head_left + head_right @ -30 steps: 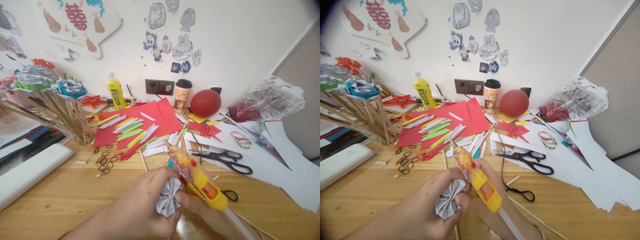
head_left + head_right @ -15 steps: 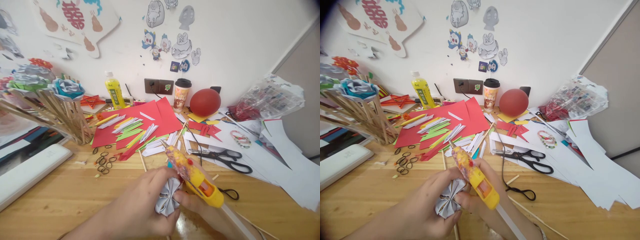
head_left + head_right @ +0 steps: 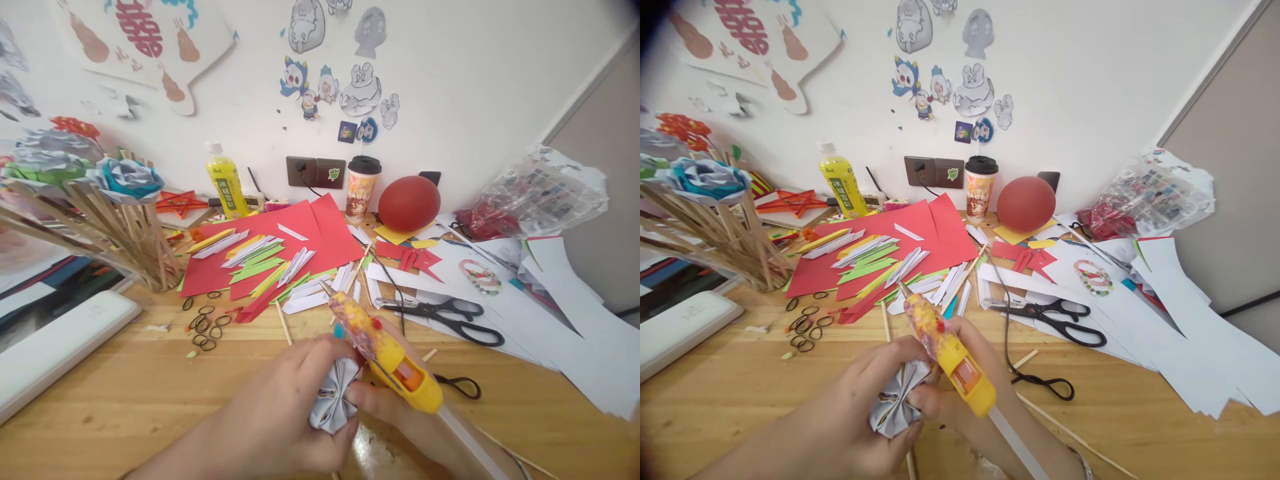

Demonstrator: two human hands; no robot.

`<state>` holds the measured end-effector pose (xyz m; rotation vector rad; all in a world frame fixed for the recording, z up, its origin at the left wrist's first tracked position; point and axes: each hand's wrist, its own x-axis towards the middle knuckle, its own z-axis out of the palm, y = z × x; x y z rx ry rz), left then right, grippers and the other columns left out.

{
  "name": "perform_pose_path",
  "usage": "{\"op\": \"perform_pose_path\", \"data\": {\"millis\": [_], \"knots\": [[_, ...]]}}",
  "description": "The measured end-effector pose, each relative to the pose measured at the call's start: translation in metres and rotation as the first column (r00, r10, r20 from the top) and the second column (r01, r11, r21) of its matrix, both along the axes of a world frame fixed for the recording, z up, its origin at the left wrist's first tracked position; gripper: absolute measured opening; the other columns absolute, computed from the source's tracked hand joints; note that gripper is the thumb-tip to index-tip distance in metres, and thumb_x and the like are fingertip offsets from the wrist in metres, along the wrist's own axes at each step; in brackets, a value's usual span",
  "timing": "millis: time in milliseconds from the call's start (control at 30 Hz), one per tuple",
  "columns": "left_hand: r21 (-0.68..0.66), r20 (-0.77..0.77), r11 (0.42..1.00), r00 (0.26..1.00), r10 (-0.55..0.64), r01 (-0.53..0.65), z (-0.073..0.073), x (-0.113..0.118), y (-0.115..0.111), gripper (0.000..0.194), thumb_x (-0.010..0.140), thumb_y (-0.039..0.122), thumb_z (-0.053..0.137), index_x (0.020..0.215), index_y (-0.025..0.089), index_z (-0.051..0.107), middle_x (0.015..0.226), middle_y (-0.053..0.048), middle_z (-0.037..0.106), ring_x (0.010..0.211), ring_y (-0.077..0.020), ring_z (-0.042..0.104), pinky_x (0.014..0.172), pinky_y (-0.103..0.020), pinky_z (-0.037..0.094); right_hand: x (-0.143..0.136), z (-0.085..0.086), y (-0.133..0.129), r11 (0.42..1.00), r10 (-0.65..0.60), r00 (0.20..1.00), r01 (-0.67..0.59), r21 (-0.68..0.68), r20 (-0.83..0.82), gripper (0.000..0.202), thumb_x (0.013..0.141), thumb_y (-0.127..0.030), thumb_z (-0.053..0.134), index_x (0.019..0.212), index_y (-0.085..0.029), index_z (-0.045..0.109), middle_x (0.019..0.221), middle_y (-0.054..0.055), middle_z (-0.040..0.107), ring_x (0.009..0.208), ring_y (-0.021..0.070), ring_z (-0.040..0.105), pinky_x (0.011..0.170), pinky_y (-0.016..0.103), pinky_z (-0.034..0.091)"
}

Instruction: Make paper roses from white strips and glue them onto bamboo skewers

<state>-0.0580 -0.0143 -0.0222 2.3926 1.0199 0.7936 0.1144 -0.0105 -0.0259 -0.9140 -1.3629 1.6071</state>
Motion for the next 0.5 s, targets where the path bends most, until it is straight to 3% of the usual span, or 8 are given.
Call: {"op": "perform_pose_path", "data": {"millis": [500], "knots": [[0.025, -0.011, 1.0, 1.0, -0.016, 0.016, -0.003, 0.0008, 0.0024, 0.05, 0.066, 0.013, 0.055, 0.112, 0.024, 0.039, 0.099, -0.004, 0.063, 0.086, -0.0191, 0.064, 0.073, -0.029, 0.052, 0.0011, -0.0021, 0.0014, 1.0, -0.007, 1.0, 0.006, 0.019, 0.021, 0.029, 0.067, -0.026, 0.069, 0.09, -0.024, 0.052, 0.082, 0.0, 0.057, 0.085, 0.0206, 0.057, 0.071, 0.032, 0.048]]}}
